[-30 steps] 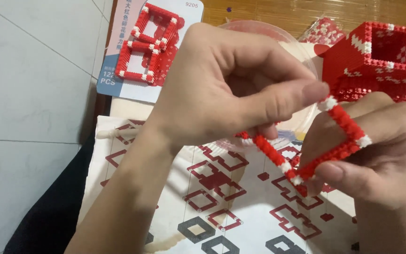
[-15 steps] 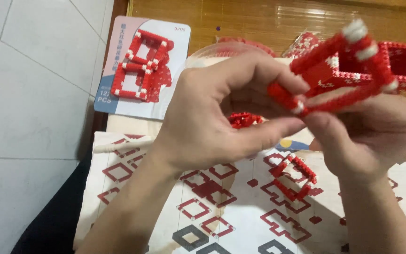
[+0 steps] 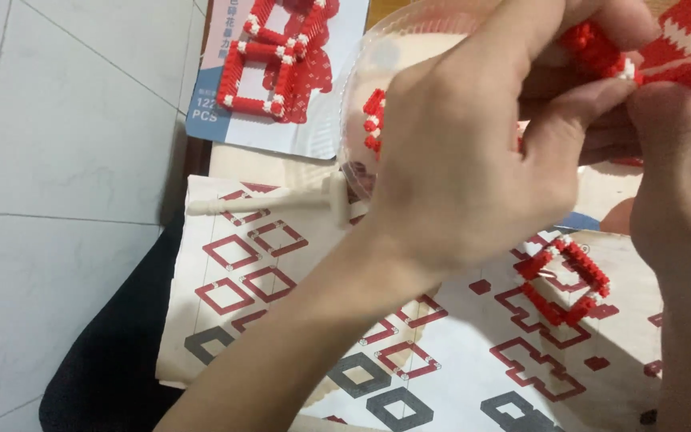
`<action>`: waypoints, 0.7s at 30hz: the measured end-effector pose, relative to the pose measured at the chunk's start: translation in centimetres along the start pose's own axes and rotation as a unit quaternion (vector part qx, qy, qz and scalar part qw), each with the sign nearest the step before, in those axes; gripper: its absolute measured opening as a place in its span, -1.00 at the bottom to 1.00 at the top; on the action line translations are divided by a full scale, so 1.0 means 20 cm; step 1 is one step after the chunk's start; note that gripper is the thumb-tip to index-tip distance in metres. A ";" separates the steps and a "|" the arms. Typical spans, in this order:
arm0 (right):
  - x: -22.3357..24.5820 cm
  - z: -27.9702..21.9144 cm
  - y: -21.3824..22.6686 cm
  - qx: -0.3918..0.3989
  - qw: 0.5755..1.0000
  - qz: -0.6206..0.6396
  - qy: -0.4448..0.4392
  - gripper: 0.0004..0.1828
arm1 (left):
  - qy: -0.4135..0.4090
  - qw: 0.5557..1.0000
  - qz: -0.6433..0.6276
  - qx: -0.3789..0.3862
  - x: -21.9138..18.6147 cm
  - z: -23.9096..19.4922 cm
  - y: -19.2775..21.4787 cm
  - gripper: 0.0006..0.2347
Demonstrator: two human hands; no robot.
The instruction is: The person assembles red and white plastic building blocks into square frames and larger structures. They pick pieces from a clear bowl, connect them by hand, and place completed sections on a patterned paper mat.
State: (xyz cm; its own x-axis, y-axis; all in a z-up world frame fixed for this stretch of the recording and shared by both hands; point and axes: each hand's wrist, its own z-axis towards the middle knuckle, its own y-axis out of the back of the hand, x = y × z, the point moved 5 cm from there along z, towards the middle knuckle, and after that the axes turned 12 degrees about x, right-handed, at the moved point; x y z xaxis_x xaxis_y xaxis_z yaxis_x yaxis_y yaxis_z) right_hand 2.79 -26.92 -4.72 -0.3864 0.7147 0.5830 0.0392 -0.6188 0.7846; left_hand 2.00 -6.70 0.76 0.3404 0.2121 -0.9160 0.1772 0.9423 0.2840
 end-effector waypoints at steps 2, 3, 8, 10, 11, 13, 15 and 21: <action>0.05 0.04 -0.01 0.016 0.999 0.018 -0.044 -0.70 | 0.017 1.000 0.015 -0.018 0.03 -0.01 -0.04 -0.82; 0.06 0.06 -0.02 0.024 0.993 0.041 -0.105 -0.65 | 0.030 0.999 0.031 -0.032 0.04 -0.01 -0.06 -0.80; 0.01 0.06 -0.05 0.037 0.980 0.055 -0.186 -0.56 | 0.039 0.996 0.048 -0.059 0.10 0.01 -0.13 -0.80; -0.10 0.07 -0.12 0.070 0.982 0.177 0.002 -0.40 | 0.033 0.996 0.048 -0.074 0.11 0.00 -0.14 -0.81; -0.09 0.08 -0.12 0.071 0.981 0.178 0.003 -0.40 | 0.034 0.995 0.050 -0.075 0.11 0.01 -0.15 -0.81; -0.07 0.09 -0.13 0.085 0.982 0.160 -0.052 -0.40 | 0.056 0.995 0.046 -0.069 0.12 0.01 -0.15 -0.77; -0.03 0.09 -0.12 0.097 0.980 0.145 -0.096 -0.39 | 0.051 0.991 0.070 -0.102 0.14 0.04 -0.13 -0.88; -0.26 0.03 -0.14 0.106 0.964 0.170 -0.177 -0.35 | 0.017 0.995 0.012 -0.100 0.15 0.03 0.01 -0.91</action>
State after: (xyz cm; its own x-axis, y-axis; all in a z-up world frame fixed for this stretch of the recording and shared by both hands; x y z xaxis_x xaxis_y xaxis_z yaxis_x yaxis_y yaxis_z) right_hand 5.18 -28.61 -9.83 0.0200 0.5716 0.8203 0.3090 -0.7838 0.5386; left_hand 3.56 -5.97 -1.70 0.3112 0.2409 -0.9193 -0.0185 0.9687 0.2475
